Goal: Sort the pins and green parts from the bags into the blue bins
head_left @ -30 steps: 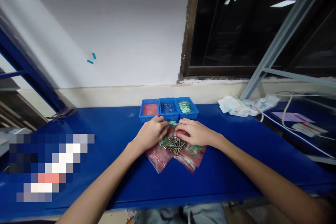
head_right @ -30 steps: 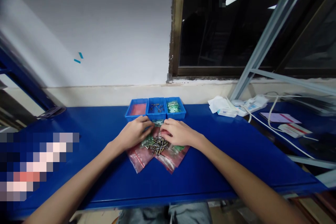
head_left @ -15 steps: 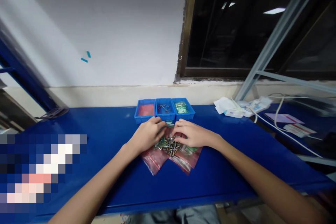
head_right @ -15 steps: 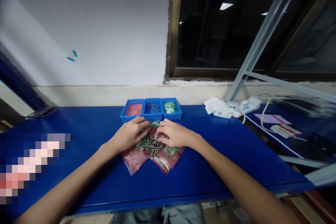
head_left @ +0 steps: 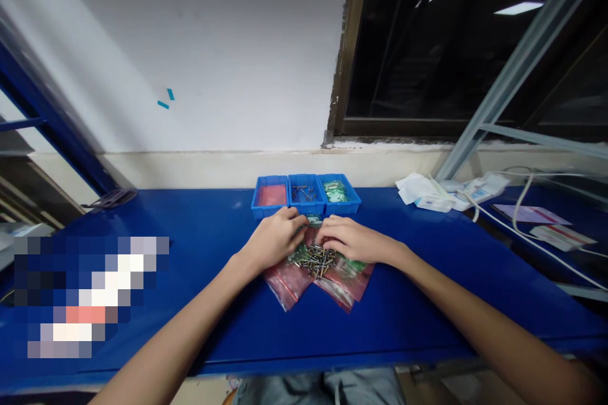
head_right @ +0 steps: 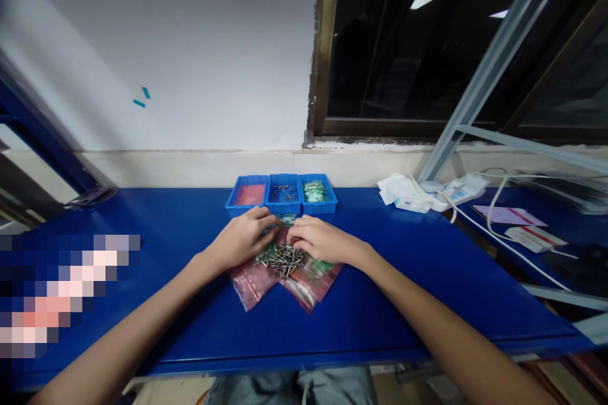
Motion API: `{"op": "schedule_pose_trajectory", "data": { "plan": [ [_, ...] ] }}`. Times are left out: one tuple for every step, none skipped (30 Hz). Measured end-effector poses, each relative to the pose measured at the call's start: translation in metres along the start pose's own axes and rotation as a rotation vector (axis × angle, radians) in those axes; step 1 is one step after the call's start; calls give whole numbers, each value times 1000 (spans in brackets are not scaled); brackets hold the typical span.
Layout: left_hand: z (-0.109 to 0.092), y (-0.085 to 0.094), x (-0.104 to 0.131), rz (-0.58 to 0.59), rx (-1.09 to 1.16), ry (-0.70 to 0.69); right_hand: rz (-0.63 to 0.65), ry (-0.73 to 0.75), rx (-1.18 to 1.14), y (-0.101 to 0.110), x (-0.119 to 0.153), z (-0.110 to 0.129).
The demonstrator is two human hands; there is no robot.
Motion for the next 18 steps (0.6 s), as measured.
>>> {"op": "schedule_pose_trajectory", "data": {
  "plan": [
    [0,0,0,0,2,3,4,0,-8,0,0,-1],
    [0,0,0,-2,4,6,10,1,-15,0,0,-1],
    [1,0,0,-2,6,9,17,6,-22,0,0,-2],
    [1,0,0,-1,7,13,23,12,-27,0,1,-2],
    [2,-1,1,1,8,15,27,20,-30,0,1,-3],
    [2,-2,1,6,9,18,30,29,-31,0,1,-3],
    [3,-3,1,11,9,19,34,36,-27,0,1,-3],
    [3,-4,2,14,8,19,38,42,-19,0,2,-3],
    [4,-5,2,12,9,19,41,44,-7,0,2,-3],
    [4,-5,2,7,11,19,41,46,6,-1,2,-3],
    [4,-5,2,-1,16,20,38,46,19,-1,2,-3],
    [5,-4,2,-10,22,21,31,44,29,-2,2,-2],
    [5,-4,1,-19,30,22,20,42,34,-2,2,-2],
    [4,-3,1,-26,37,22,10,40,36,-3,2,-1],
    [4,-3,1,-29,43,21,2,39,36,-3,2,0],
    [4,-3,1,-30,48,20,-3,39,37,-4,1,0],
    [4,-3,1,-31,49,20,-10,39,40,-4,1,1],
    [3,-3,1,-34,47,21,-18,41,44,-4,1,1]
  ]
}}
Point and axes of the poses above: each hand's wrist, its own x-axis away from the middle knuckle, its own y-axis out of the back of the hand, z = x × y, the point moved 6 cm from there along -x, towards the middle knuckle, and after that the axes turned 10 degrees about -z, right-handed, at the moved point
